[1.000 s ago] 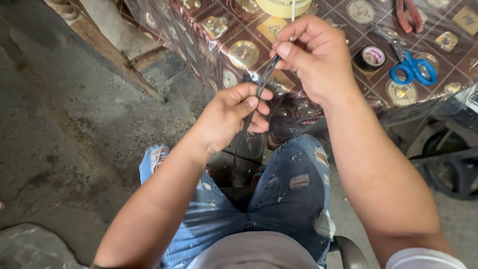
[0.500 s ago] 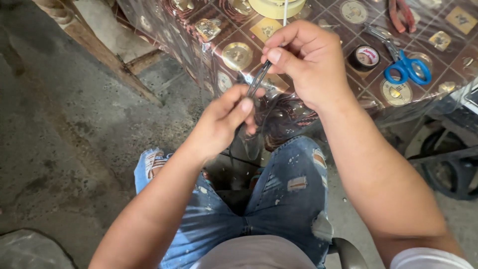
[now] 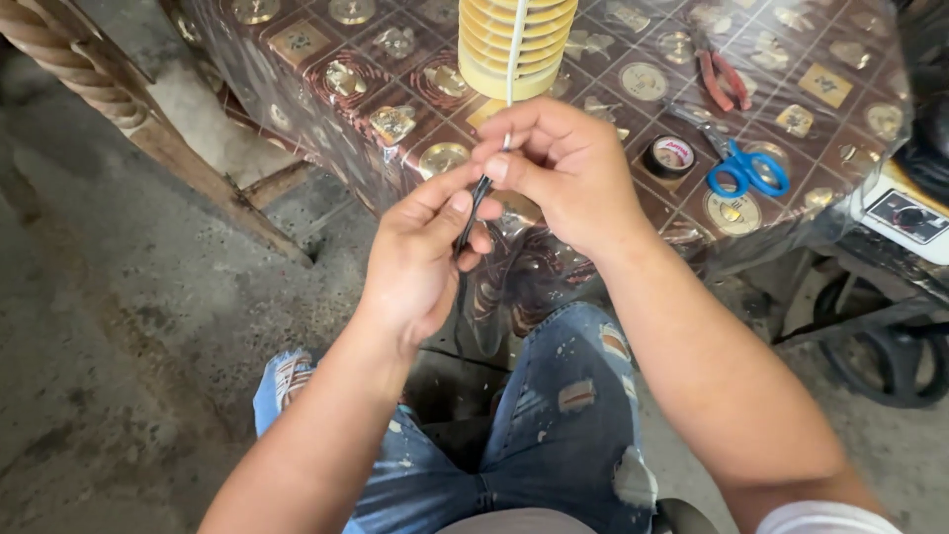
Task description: Repairing the electrical cord of a bug zapper using electrical tape and pliers.
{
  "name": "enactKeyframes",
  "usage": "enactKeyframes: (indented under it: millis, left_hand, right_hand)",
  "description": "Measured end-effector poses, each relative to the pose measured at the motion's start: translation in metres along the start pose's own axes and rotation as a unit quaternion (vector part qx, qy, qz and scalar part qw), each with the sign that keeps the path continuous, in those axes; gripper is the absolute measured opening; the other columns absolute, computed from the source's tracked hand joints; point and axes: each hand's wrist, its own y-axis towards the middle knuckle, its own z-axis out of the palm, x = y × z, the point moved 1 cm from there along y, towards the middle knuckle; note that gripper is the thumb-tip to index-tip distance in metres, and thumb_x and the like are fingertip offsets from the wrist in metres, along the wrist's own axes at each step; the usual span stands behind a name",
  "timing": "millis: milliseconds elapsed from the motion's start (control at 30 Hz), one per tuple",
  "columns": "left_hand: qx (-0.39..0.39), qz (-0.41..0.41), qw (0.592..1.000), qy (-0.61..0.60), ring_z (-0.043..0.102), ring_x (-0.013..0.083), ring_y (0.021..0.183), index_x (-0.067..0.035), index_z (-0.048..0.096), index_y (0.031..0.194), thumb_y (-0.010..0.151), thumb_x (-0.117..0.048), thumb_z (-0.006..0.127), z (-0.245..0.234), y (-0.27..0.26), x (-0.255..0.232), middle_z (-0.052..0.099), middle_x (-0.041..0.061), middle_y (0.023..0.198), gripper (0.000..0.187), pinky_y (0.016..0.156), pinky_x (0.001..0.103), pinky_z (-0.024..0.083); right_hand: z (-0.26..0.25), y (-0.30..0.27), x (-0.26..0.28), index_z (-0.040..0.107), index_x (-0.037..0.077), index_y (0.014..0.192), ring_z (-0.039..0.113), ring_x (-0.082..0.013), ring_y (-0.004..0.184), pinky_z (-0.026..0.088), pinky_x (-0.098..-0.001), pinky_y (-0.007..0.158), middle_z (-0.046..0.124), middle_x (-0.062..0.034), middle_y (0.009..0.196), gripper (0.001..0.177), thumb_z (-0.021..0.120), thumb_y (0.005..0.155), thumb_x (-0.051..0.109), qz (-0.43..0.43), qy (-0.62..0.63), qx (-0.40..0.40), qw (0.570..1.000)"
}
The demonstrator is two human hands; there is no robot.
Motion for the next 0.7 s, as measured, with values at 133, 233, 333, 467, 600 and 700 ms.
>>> enactKeyframes:
  millis: [133,233,333,467,600,700]
  left_hand:
    - [-0.028,-0.001,1.000,0.010,0.062,0.0134,0.073,0.000,0.066,0.132,0.105,-0.011,0.056,-0.004,-0.003,0.004,0.071,0.008,0.097,0.031,0.061,0.026,0.045]
    - [-0.027,0.033,0.998,0.053,0.066,0.0150,0.076,-0.001,0.065,0.133,0.105,-0.010,0.054,-0.009,-0.002,0.003,0.072,0.009,0.096,0.032,0.068,0.028,0.053]
    - [0.016,0.049,0.996,0.078,0.068,0.0160,0.079,-0.002,0.063,0.136,0.104,-0.007,0.052,-0.009,0.005,-0.002,0.071,0.010,0.096,0.034,0.072,0.029,0.056]
    - [0.112,0.023,0.992,0.052,0.068,0.0167,0.082,-0.002,0.059,0.139,0.104,-0.004,0.050,-0.013,0.015,-0.003,0.069,0.011,0.101,0.036,0.073,0.030,0.055]
    - [0.203,-0.051,0.975,-0.074,0.065,0.0165,0.086,-0.001,0.056,0.145,0.102,-0.003,0.051,-0.021,0.016,-0.004,0.070,0.012,0.111,0.043,0.077,0.030,0.053]
    - [0.227,-0.029,0.967,-0.114,0.060,0.0125,0.084,-0.001,0.054,0.151,0.106,-0.004,0.054,-0.036,0.016,0.010,0.069,0.011,0.112,0.046,0.070,0.025,0.045]
  right_hand:
    - [-0.041,-0.012,0.024,0.054,0.009,0.129,0.071,-0.0102,0.103,0.060,-0.0249,0.087,0.072,-0.0039,0.112,0.032,0.061,0.098,0.005,-0.015,-0.067,-0.054,0.996]
    - [-0.096,-0.039,0.019,0.063,0.003,0.123,0.073,-0.0200,0.112,0.060,-0.0317,0.095,0.072,-0.0103,0.123,0.017,0.063,0.105,0.001,-0.020,-0.437,-0.150,0.887]
    - [-0.130,-0.060,0.015,0.068,0.006,0.108,0.068,-0.0297,0.111,0.055,-0.0392,0.096,0.071,-0.0112,0.120,0.012,0.071,0.096,0.007,-0.006,-0.586,-0.095,0.805]
    - [-0.137,-0.066,0.000,0.070,0.006,0.104,0.062,-0.0375,0.115,0.049,-0.0450,0.101,0.068,-0.0116,0.121,0.022,0.079,0.085,0.012,0.017,-0.651,-0.021,0.759]
    - [-0.132,-0.059,-0.007,0.067,0.005,0.104,0.058,-0.0374,0.124,0.048,-0.0430,0.104,0.063,-0.0147,0.135,0.023,0.078,0.085,0.009,0.005,-0.636,-0.032,0.771]
    - [-0.115,-0.056,-0.015,0.061,0.004,0.105,0.056,-0.0262,0.128,0.046,-0.0366,0.107,0.059,-0.0144,0.146,0.016,0.071,0.094,0.008,0.037,-0.417,-0.069,0.906]
